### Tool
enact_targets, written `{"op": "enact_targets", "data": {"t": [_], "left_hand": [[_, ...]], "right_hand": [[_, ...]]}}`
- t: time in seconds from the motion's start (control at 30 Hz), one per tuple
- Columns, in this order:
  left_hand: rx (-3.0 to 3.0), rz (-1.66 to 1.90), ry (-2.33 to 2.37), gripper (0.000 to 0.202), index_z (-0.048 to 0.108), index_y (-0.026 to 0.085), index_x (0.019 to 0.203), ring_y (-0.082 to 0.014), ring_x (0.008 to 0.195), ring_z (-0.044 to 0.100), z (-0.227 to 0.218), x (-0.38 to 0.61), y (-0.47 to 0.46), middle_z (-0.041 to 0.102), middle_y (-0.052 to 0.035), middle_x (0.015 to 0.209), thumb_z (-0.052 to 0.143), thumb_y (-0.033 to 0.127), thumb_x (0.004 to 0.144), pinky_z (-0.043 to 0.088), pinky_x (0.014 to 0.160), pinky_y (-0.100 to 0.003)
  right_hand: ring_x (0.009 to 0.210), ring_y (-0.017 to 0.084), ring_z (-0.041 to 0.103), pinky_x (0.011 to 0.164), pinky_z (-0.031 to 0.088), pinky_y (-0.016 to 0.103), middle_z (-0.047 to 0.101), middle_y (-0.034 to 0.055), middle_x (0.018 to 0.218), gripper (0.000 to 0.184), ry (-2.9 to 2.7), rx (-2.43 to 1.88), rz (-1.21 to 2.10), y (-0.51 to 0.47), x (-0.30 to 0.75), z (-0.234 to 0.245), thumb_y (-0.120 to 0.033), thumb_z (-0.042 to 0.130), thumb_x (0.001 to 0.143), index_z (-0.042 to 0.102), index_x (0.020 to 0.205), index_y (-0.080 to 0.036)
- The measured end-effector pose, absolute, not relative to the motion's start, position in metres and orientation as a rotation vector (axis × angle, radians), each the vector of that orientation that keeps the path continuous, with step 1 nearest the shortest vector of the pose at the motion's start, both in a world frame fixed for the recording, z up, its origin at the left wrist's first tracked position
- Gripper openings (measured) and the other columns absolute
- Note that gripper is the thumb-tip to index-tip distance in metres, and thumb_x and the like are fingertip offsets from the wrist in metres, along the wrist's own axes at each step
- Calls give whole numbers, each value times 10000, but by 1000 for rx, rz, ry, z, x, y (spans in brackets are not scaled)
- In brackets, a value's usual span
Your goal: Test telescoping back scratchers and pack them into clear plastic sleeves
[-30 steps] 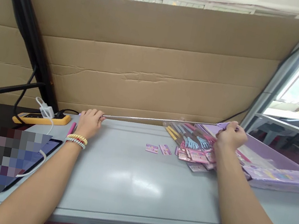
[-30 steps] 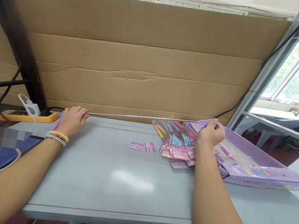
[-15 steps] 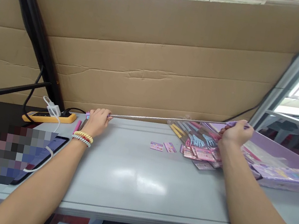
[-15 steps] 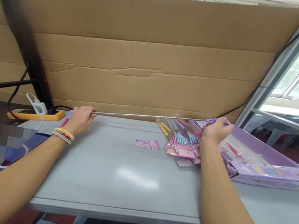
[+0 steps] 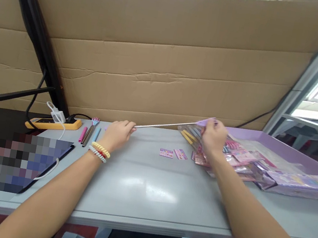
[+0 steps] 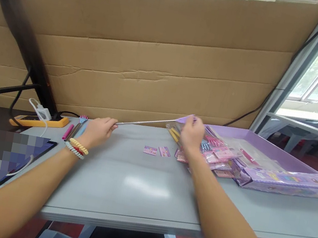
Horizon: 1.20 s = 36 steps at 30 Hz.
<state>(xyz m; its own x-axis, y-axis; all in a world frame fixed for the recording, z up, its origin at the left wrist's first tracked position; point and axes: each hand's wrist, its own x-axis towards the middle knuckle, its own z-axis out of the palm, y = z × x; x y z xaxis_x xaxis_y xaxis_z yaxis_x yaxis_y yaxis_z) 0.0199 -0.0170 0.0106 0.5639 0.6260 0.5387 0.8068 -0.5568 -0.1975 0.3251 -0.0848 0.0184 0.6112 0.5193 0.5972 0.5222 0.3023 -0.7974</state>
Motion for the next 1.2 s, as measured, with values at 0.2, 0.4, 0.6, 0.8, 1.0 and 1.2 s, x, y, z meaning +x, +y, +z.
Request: {"op": "enact_targets", "data": {"t": [0.2,0.4,0.6,0.8,1.0,1.2], "left_hand": [[-2406,-487,-1170,384,548,204,982,-191,724,611,13,41,-46,655,-70,851,203,366,937,255,525,-297],[-2423,-430,-1131,387,561,203,951,-204,697,606,12,43,-51,649,-75,813,211,366,935,251,519,-301],[-2451,-383,-1089,387,568,194,955,-200,698,604,9,49,-55,635,-78,782,223,366,933,247,524,-306],[-2454,-495,-1052,400,566,199,936,-189,713,588,13,41,-50,646,-61,818,213,387,933,278,557,-311],[-2467,-568,-1090,498,587,185,828,-190,704,593,12,40,-45,649,-67,766,229,523,905,284,569,-306],[-2281,-698,-1382,529,584,201,679,-197,684,594,21,11,-20,655,-50,709,220,510,906,223,536,-297]], "right_hand": [[402,70,346,424,262,183,461,20,485,481,-1323,-1266,301,-96,266,11,-503,400,863,483,563,-136],[382,79,370,404,276,185,470,40,456,520,-1525,-1370,470,-98,268,8,-564,405,805,483,523,-133],[428,97,443,429,337,186,548,50,547,494,-1624,-1311,626,-96,249,-4,-609,428,808,493,685,-135],[446,97,458,437,350,187,569,50,610,584,-1609,-1190,660,-97,245,-6,-710,402,818,479,796,-132],[461,90,463,445,338,176,536,45,567,633,-1740,-1281,539,-90,256,-10,-686,330,870,529,666,-121],[419,85,459,405,328,173,586,58,665,458,-1212,-1349,271,-86,297,16,-528,457,892,557,749,-105]]}}
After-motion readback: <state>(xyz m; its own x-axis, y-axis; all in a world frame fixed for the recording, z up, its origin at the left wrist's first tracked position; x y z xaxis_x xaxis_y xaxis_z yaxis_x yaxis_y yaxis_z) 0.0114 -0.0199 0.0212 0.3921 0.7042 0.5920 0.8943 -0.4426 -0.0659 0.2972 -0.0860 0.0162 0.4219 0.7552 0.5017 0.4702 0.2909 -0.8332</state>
